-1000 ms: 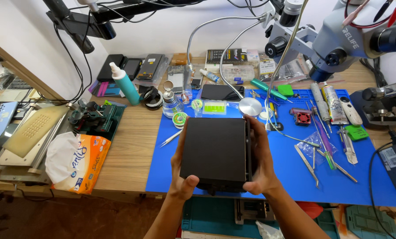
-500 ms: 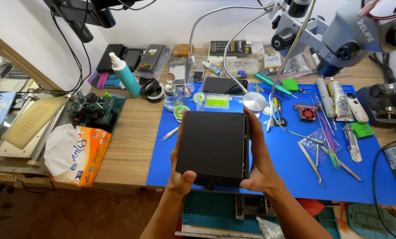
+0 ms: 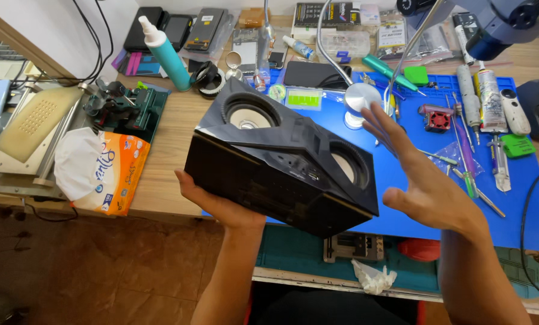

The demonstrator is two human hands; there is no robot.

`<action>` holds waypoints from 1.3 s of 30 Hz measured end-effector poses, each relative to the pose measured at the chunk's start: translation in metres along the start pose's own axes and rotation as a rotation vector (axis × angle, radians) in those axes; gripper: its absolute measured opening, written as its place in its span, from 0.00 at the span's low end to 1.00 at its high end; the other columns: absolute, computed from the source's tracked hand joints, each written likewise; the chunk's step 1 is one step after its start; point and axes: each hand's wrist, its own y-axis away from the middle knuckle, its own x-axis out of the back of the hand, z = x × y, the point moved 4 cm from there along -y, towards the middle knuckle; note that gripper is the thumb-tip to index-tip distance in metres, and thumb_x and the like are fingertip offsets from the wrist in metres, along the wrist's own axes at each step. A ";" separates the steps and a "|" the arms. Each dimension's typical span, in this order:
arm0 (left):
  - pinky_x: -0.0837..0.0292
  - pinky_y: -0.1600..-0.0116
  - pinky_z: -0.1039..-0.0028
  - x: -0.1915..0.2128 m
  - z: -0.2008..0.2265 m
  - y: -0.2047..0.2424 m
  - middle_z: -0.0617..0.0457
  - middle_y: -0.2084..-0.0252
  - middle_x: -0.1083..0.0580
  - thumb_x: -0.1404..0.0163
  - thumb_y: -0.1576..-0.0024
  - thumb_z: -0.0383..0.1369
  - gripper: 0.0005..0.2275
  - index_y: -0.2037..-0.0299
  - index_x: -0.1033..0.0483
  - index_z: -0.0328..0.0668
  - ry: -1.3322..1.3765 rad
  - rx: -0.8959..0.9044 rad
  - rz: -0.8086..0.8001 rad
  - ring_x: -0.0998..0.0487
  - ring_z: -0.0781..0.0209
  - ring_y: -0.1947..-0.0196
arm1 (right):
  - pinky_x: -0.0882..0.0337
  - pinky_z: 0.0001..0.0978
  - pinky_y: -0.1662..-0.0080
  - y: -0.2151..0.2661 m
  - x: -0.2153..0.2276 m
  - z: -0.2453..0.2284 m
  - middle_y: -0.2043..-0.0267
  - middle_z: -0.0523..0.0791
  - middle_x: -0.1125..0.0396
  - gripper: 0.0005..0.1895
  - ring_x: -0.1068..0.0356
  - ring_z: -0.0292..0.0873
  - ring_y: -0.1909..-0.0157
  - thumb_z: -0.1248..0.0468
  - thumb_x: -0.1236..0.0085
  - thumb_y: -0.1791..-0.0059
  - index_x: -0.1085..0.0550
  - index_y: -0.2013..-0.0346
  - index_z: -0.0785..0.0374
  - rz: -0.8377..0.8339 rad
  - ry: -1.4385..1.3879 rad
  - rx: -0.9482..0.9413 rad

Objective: The person assembles a portable speaker by connecting internal wires and circuit boards, securing components with a screwdriver, and attaching the front panel. They then plug in a power cable and test the device by pressing buttons on the control panel.

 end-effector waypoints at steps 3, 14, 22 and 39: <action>0.39 0.29 0.55 -0.001 -0.009 0.020 0.46 0.28 0.40 0.50 0.55 0.61 0.45 0.26 0.39 0.49 0.084 -0.125 0.229 0.35 0.49 0.31 | 0.61 0.76 0.33 0.036 -0.014 0.036 0.17 0.58 0.68 0.76 0.68 0.73 0.22 0.22 0.47 0.69 0.69 0.19 0.50 0.052 -0.182 -0.138; 0.22 0.47 0.63 0.137 -0.059 -0.075 0.40 0.59 0.19 0.55 0.37 0.52 0.26 0.51 0.20 0.33 -0.420 0.188 -0.294 0.18 0.53 0.57 | 0.33 0.57 0.34 0.103 0.005 0.126 0.27 0.48 0.43 0.74 0.43 0.58 0.24 0.69 0.14 0.82 0.45 0.24 0.57 0.369 -0.309 -0.176; 0.37 0.50 0.66 0.113 -0.045 -0.071 0.47 0.67 0.33 0.60 0.28 0.46 0.19 0.51 0.22 0.40 -1.375 -0.159 -0.560 0.37 0.60 0.61 | 0.40 0.66 0.32 0.099 0.011 0.147 0.26 0.52 0.47 0.72 0.48 0.63 0.23 0.68 0.17 0.74 0.52 0.22 0.54 0.255 -0.336 -0.202; 0.61 0.24 0.41 -0.025 -0.128 -0.006 0.36 0.27 0.41 0.46 0.51 0.71 0.55 0.26 0.47 0.31 -2.001 -0.598 -1.783 0.44 0.36 0.27 | 0.56 0.51 0.27 0.053 0.059 0.071 0.16 0.48 0.63 0.64 0.66 0.51 0.17 0.44 0.28 0.60 0.57 0.20 0.54 -0.219 0.374 -0.322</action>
